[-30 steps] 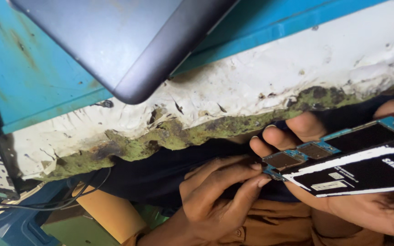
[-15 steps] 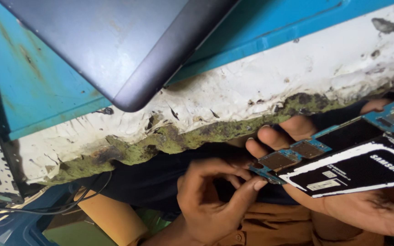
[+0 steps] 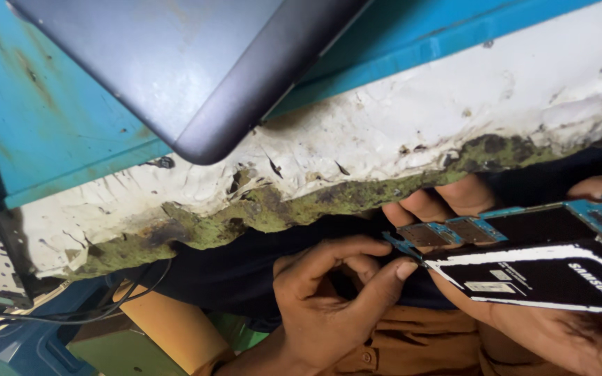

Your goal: The person disassembles a Samsung smartphone at a repair bench. They use a screwdriver to work on the phone, pry off the back cover, remove the battery, handle the exposed mainboard, and connect a charging cable to the device while testing it.

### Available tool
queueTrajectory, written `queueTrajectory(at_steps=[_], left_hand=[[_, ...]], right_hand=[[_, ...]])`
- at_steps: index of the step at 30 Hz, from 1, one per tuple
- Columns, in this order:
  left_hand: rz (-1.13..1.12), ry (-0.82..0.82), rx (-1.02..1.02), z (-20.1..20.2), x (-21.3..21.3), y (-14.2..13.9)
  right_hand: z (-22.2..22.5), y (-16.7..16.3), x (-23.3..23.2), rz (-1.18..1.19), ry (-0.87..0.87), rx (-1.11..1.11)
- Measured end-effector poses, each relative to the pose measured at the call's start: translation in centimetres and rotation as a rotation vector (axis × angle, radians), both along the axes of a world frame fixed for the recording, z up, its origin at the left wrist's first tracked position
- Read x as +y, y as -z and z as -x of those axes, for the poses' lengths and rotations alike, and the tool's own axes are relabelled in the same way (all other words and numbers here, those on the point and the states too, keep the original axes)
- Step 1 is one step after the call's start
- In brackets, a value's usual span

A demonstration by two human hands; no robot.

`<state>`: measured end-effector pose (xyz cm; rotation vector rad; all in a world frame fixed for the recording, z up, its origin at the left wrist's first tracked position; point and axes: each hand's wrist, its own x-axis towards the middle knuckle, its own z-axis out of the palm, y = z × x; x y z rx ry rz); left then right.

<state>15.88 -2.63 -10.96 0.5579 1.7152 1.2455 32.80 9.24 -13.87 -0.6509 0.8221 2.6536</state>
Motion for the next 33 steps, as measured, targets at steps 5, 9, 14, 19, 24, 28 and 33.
queueTrajectory(at_steps=[5,9,14,19,24,28,33], left_hand=[[0.041,-0.003,0.008,-0.1,0.1,-0.3],[0.114,-0.005,-0.04,-0.1,0.1,-0.3],[0.191,-0.041,-0.121,-0.2,0.3,-0.3],[0.193,-0.046,-0.156,0.0,0.6,-0.4],[0.168,-0.057,-0.105,-0.2,1.0,-0.4],[0.159,-0.04,-0.009,-0.2,1.0,-0.4],[0.058,-0.002,0.088,-0.2,0.9,-0.3]], right_hand=[[0.2,1.1,-1.3,-0.228,-0.017,-0.049],[0.4,1.0,-1.5,-0.282,-0.028,-0.07],[0.9,1.3,-1.5,-0.362,-0.033,-0.09],[0.9,1.1,-1.5,-0.406,-0.048,-0.113],[1.1,0.7,-1.2,-0.407,-0.059,-0.134],[1.1,0.6,-1.2,-0.416,-0.067,-0.143],[0.8,0.7,-1.1,-0.471,-0.076,-0.18]])
